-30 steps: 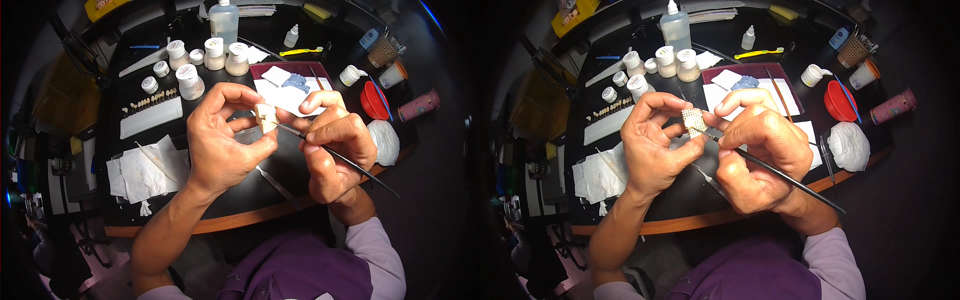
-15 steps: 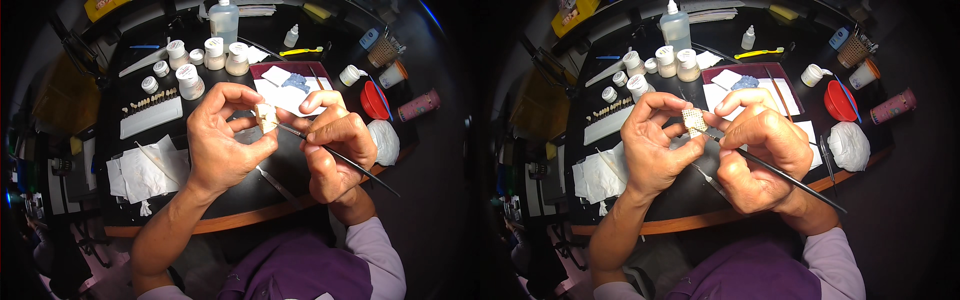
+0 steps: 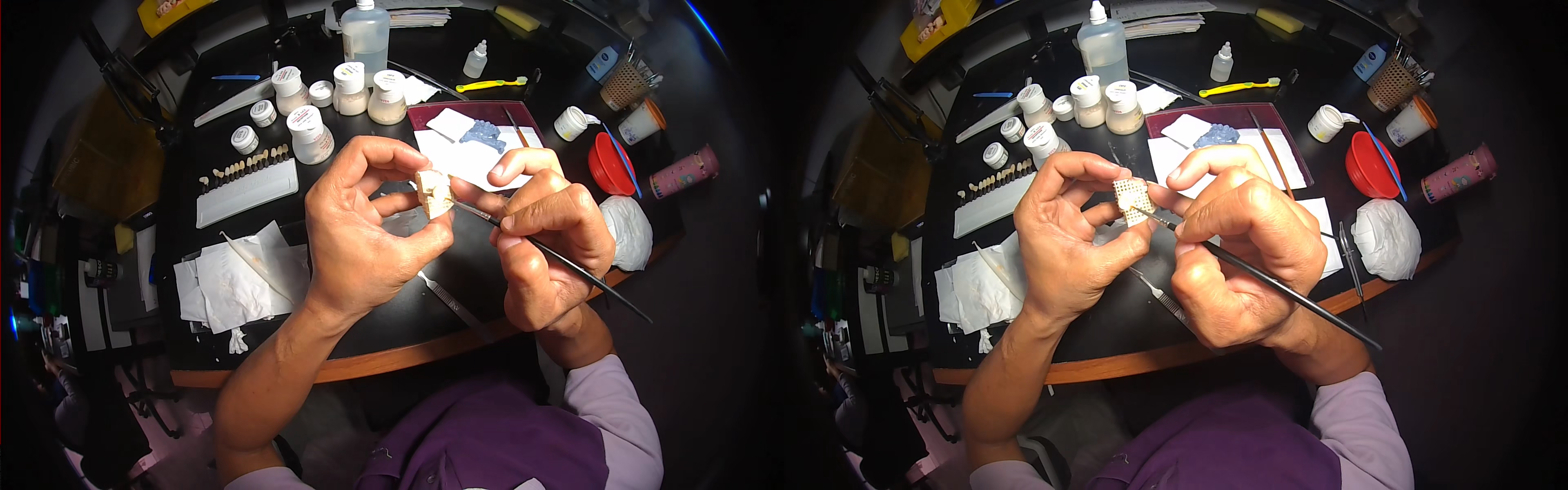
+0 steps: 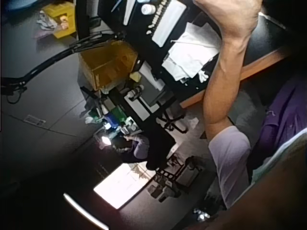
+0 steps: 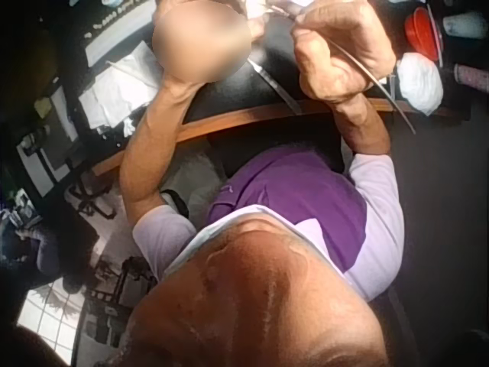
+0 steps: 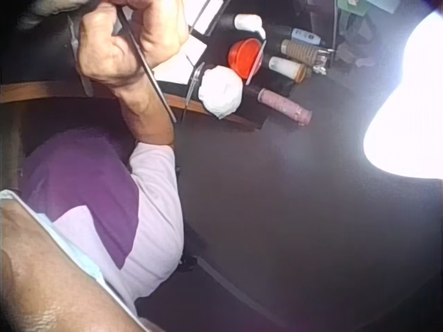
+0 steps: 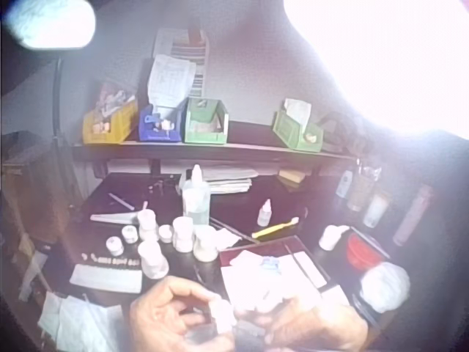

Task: The person holds a dental mold and uses a brush to apply a white substance to its surface. They use a metal tool to refine small details and wipe the tool on a cloth between applications.

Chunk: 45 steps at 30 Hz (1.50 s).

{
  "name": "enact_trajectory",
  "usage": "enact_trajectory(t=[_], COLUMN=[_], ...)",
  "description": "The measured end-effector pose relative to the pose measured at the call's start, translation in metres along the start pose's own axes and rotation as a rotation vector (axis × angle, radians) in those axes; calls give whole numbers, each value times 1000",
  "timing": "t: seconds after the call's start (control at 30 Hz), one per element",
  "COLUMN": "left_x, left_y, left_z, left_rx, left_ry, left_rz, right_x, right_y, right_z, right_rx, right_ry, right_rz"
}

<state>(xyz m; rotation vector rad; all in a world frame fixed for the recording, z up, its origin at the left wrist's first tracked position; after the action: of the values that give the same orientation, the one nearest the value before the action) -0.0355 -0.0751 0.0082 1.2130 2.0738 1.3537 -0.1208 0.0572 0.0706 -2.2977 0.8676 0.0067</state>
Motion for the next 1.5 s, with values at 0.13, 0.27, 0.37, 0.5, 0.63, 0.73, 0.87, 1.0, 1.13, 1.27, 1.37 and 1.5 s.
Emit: enact_trajectory(t=[0.13, 0.27, 0.37, 0.5, 0.63, 0.73, 0.87, 1.0, 1.13, 1.27, 1.37, 1.5], left_x=[0, 0, 1, 0, 0, 2, 3, 2, 7, 12, 8, 17], left_y=[0, -2, -2, -1, 1, 0, -2, -6, -9, -17, -7, -7], left_z=[0, 0, 0, 0, 0, -1, -3, 3, 6, 5, 7, 5], left_rx=[-3, -2, -6, 2, -6, -10, -61, -111, -68, -187, -112, -67], left_ry=[5, 3, 8, 12, 8, 16, 3, 4, -100, -41, -31, -37], left_rz=[-4, 1, 1, 8, 13, 38, 9, -33, -62, 19, -89, -84], right_x=[-2, -2, -3, -2, -2, -13, -33, -23, 69, 150, 211, 258], right_y=[1, 0, 0, 2, 0, 4, 5, -5, -21, 4, 49, 134], right_z=[1, -1, 0, 2, 1, 4, -1, -29, -92, -138, -168, -194], right_rx=[11, -13, -16, -6, -32, -34, -21, 58, -86, -263, -266, -466], right_ry=[63, 25, 35, 8, -5, 139, 269, 102, -536, -975, -1151, -1146], right_rz=[-40, 14, 2, -52, -146, -148, -34, 52, 398, 490, 698, 759])
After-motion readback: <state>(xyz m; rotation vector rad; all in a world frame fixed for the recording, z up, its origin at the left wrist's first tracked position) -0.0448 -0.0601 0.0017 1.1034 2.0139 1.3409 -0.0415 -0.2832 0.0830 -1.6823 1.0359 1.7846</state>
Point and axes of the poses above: each hand's wrist, its own z-axis away from the middle knuckle, its own x-axis out of the palm, y = z × x, the point moved 9 cm from there along -z, towards the middle knuckle, and after that the axes turned 3 degrees about -y, right-handed, at the moved point
